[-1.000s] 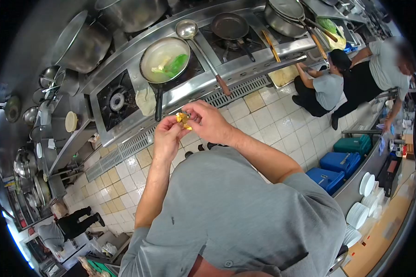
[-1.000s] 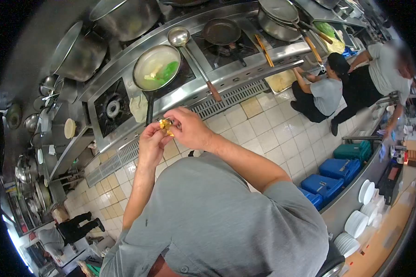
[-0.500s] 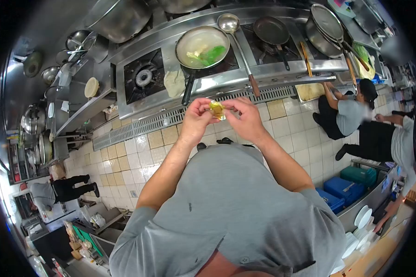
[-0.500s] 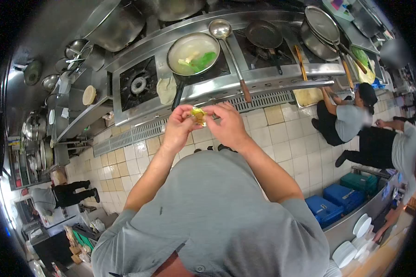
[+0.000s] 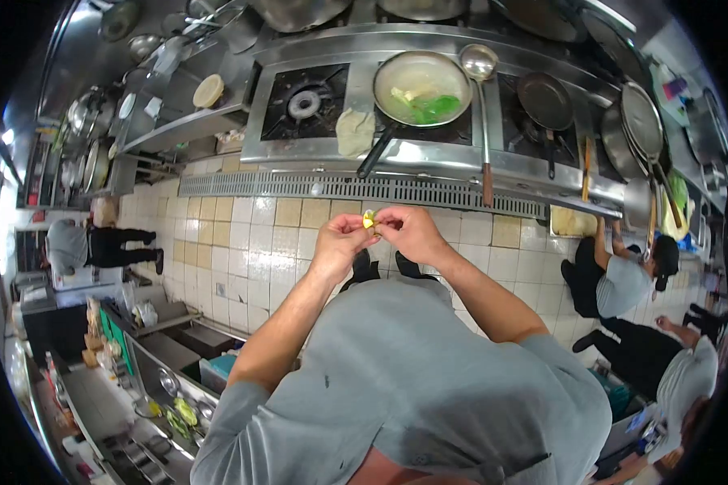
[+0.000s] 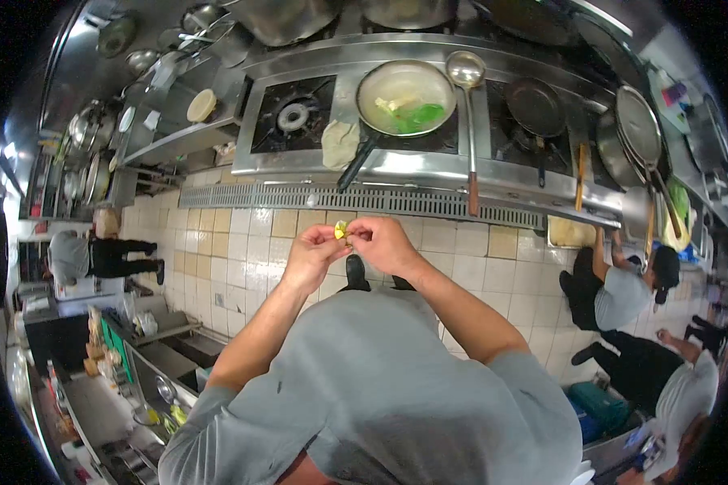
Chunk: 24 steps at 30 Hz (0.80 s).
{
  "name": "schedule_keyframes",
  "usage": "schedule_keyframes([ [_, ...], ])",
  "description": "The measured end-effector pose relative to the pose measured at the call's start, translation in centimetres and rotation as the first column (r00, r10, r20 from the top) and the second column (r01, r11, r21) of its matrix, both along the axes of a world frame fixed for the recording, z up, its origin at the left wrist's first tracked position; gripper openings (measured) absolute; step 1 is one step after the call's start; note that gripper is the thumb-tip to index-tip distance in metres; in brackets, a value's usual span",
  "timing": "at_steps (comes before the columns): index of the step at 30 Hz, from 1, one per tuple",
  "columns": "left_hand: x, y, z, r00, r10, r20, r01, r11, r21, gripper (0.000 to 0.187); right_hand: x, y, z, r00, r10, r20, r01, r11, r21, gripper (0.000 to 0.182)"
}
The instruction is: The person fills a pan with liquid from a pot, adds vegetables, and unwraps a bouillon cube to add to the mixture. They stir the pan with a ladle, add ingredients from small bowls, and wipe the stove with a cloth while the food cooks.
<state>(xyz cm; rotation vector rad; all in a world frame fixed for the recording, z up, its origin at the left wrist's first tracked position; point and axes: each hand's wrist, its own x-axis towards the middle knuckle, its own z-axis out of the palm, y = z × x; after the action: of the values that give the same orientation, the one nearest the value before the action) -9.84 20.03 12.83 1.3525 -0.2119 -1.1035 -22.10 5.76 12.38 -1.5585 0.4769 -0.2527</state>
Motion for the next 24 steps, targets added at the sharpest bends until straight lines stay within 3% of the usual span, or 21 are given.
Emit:
schedule_keyframes([
  [6,1.2,4.1,0.0,0.973,0.223,-0.053,-0.226,0.973,-0.049,0.019,4.2,1.2,-0.9,0.982,0.187,0.004,-0.187,0.982,-0.034,0.016],
  [8,2.2,4.8,0.7,0.972,0.225,-0.064,-0.230,0.971,-0.067,0.019,5.6,1.2,-1.1,0.968,0.238,0.074,-0.246,0.959,0.142,0.017],
  [10,3.2,4.9,1.2,0.982,0.180,-0.063,-0.185,0.979,-0.090,0.022,6.5,1.1,-0.7,0.962,0.271,0.035,-0.273,0.951,0.146,0.017],
  [12,3.5,4.8,1.0,0.974,0.211,-0.084,-0.220,0.969,-0.111,0.022,7.4,0.6,-1.8,0.974,0.226,0.014,-0.224,0.953,0.204,0.016],
  [13,3.7,4.9,0.5,0.950,0.254,-0.184,-0.280,0.951,-0.133,0.021,7.9,-0.6,-2.2,0.986,0.168,-0.005,-0.168,0.983,0.071,0.013],
  [15,4.1,5.6,-0.1,0.917,0.286,-0.279,-0.339,0.927,-0.163,0.021,9.2,-4.8,-1.6,0.996,-0.075,-0.052,0.082,0.986,0.143,0.012],
  [16,3.9,6.6,-0.4,0.901,0.314,-0.298,-0.368,0.919,-0.144,0.022,9.9,-7.7,-2.4,0.976,-0.205,0.078,0.202,0.978,0.053,0.013],
  [17,3.5,7.8,-0.6,0.885,0.341,-0.318,-0.395,0.911,-0.122,0.023,10.5,-11.0,-3.6,0.933,-0.348,0.095,0.356,0.930,-0.086,0.012],
  [18,3.2,10.1,-0.9,0.884,0.335,-0.325,-0.394,0.909,-0.133,0.023,11.3,-17.5,-5.1,0.926,-0.336,0.172,0.371,0.729,-0.575,0.017],
  [19,3.3,12.6,-1.0,0.837,0.354,-0.418,-0.461,0.867,-0.189,0.026,11.5,-21.7,-8.2,0.942,-0.298,-0.154,0.106,0.700,-0.707,0.023],
  [20,3.3,15.1,-1.1,0.783,0.360,-0.507,-0.528,0.816,-0.235,0.030,11.0,-23.7,-8.6,0.885,-0.417,-0.205,0.079,0.570,-0.818,0.027],
  [21,3.0,17.6,-1.0,0.784,0.357,-0.508,-0.528,0.814,-0.242,0.030,10.5,-25.0,-8.8,0.813,-0.535,-0.228,0.029,0.428,-0.903,0.031],
  [22,2.7,20.0,-1.0,0.800,0.405,-0.442,-0.536,0.813,-0.226,0.032,9.5,-25.6,-9.9,0.753,-0.652,0.086,0.414,0.368,-0.833,0.032],
  [23,2.1,22.0,-1.1,0.803,0.461,-0.377,-0.559,0.803,-0.207,0.034,9.2,-23.8,-8.5,0.658,-0.725,0.205,0.617,0.363,-0.698,0.028],
  [24,1.3,24.2,-1.8,0.783,0.493,-0.378,-0.592,0.777,-0.212,0.034,8.8,-18.9,-5.6,0.661,-0.700,0.269,0.625,0.317,-0.713,0.024],
])
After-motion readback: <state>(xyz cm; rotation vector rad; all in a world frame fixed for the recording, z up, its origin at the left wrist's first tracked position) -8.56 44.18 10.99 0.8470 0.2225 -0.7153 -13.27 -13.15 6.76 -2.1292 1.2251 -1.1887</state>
